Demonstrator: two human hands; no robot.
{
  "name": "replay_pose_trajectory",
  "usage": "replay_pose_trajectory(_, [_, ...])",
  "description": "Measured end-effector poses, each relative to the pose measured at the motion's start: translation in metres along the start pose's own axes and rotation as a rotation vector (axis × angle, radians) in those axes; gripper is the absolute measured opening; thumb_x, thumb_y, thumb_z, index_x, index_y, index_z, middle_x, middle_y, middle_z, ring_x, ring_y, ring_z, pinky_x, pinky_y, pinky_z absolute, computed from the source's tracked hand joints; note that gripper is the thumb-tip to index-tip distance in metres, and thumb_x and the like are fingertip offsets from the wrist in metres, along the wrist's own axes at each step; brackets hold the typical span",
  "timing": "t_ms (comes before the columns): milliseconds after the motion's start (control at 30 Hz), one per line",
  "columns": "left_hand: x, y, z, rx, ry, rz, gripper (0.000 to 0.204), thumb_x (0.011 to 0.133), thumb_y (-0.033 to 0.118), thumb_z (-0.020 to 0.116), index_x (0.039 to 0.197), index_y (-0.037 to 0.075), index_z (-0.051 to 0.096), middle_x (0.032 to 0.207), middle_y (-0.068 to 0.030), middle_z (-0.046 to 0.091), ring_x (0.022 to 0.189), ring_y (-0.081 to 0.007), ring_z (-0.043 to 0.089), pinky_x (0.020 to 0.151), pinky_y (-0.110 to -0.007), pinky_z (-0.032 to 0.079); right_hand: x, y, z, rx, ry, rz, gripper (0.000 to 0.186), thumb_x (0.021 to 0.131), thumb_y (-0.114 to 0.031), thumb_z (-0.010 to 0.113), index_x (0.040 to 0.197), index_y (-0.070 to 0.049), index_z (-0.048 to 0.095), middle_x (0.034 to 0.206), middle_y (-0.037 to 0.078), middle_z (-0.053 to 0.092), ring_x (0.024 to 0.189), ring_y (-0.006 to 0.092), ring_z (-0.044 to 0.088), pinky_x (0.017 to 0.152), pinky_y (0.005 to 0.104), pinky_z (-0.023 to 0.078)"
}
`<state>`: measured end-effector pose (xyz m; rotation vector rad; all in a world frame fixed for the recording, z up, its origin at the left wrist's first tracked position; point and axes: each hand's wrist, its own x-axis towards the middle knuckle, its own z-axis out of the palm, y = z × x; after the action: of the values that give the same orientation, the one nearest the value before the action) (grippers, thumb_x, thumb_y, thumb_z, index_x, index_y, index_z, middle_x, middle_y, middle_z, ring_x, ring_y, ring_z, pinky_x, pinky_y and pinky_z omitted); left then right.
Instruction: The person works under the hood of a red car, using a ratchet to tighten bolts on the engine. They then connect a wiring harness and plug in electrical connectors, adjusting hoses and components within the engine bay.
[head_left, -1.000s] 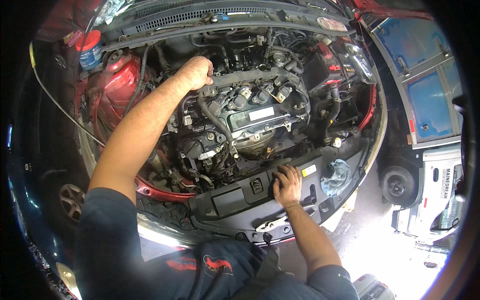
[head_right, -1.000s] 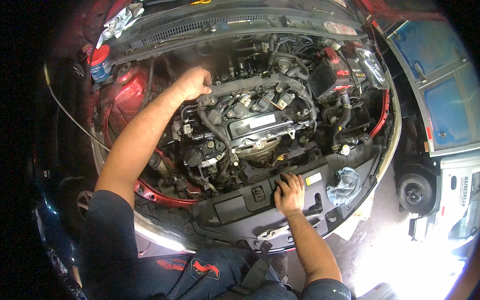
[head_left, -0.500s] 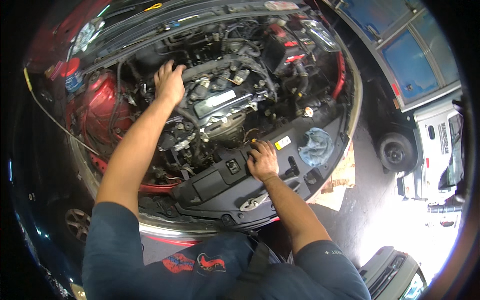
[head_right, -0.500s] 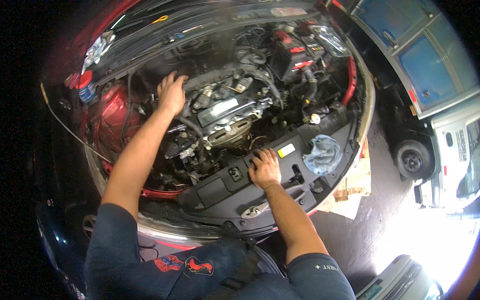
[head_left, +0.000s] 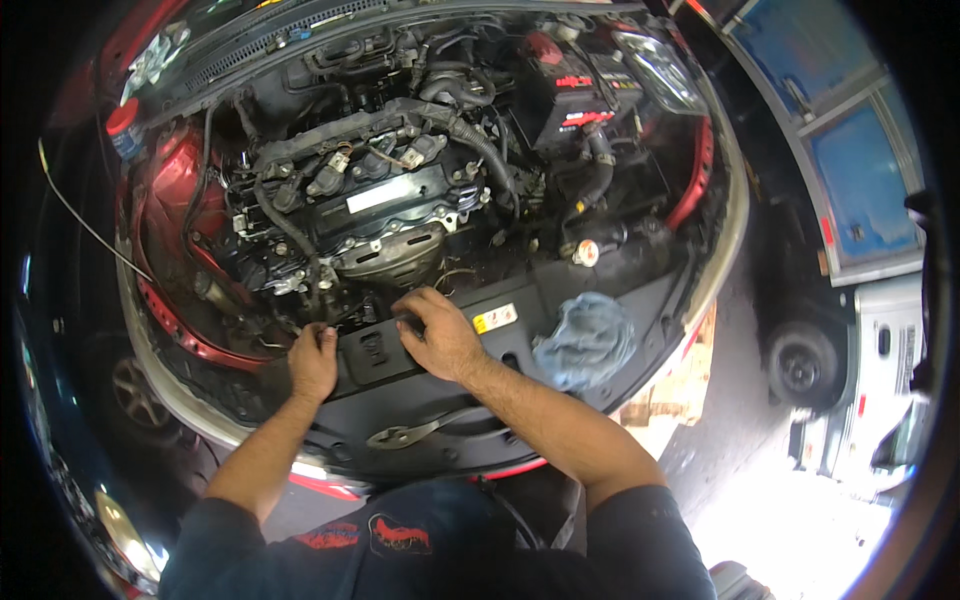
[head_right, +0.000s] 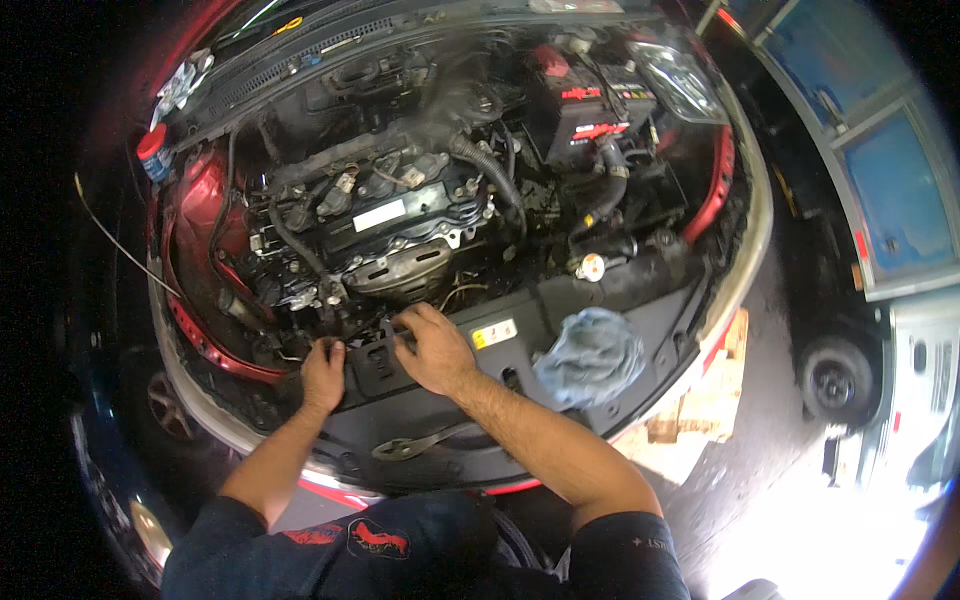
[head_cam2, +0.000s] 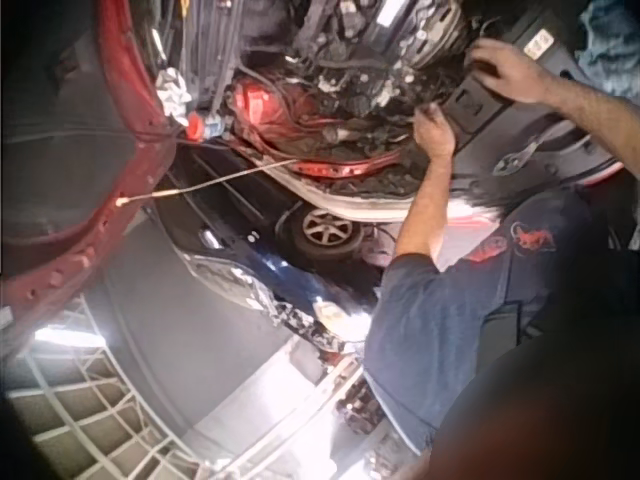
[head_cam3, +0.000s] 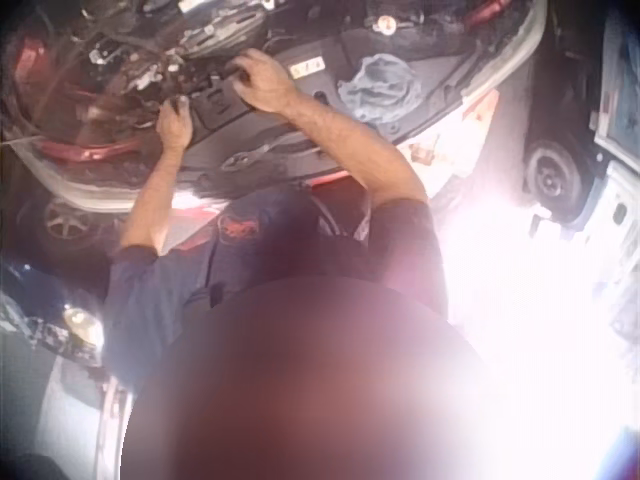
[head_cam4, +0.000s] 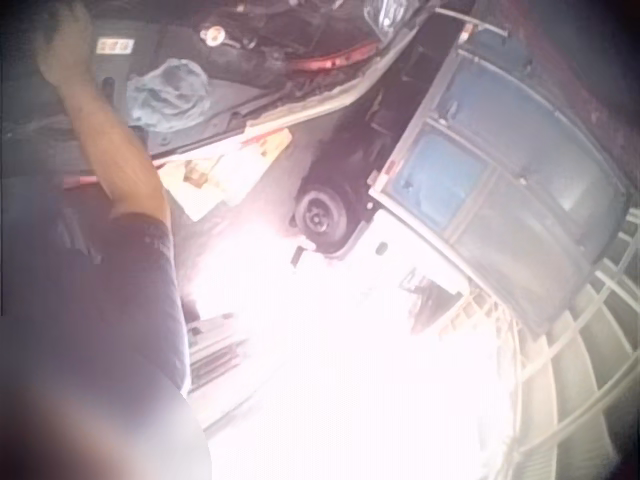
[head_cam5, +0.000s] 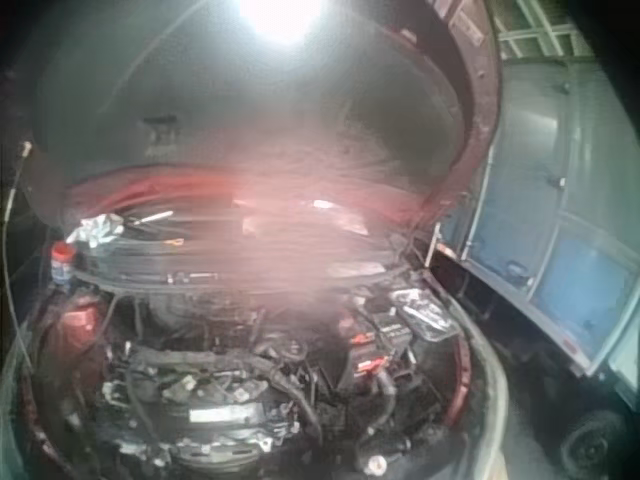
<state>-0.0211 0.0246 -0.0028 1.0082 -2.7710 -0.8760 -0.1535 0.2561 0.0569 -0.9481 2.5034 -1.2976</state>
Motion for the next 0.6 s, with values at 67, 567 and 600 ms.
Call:
replay_pose_trajectory(67, [0.002, 0.007, 0.008, 0.231, 0.026, -0.07, 0.045, 0.101, 0.047, 0.052, 0.103, 0.006, 0.068, 0.094, -0.0192, 0.072, 0.096, -0.0406, 0.067, 0.092, -0.05, 0.048, 0.03, 0.031, -0.046, -0.083, 0.01, -0.233, 0.022, 0.085, -0.016, 0.068, 0.104, -0.007, 0.069, 0.107, 0.011, 0.065, 0.105, 0.0326, 0.062, 0.091, 0.0441, 0.049])
replay_pose_trajectory(567, [0.001, 0.031, 0.01, 0.316, 0.111, -0.081, 0.021, 0.09, 0.029, 0.063, 0.087, 0.009, 0.07, 0.084, -0.014, 0.069, 0.089, -0.0371, 0.063, 0.088, -0.046, 0.047, 0.044, 0.16, -0.128, -0.383, -0.602, -0.1, 0.056, 0.095, -0.057, 0.058, 0.113, -0.005, 0.069, 0.103, 0.015, 0.069, 0.097, 0.0345, 0.067, 0.088, 0.0469, 0.053])
replay_pose_trajectory(600, [0.002, 0.032, 0.009, 0.319, 0.098, -0.079, 0.02, 0.089, 0.029, 0.063, 0.086, 0.01, 0.07, 0.084, -0.0138, 0.069, 0.089, -0.0369, 0.064, 0.088, -0.046, 0.047, 0.046, 0.158, -0.13, -0.423, -0.677, -0.099, 0.061, 0.094, -0.061, 0.057, 0.116, -0.005, 0.069, 0.105, 0.015, 0.069, 0.098, 0.0346, 0.067, 0.089, 0.0471, 0.053])
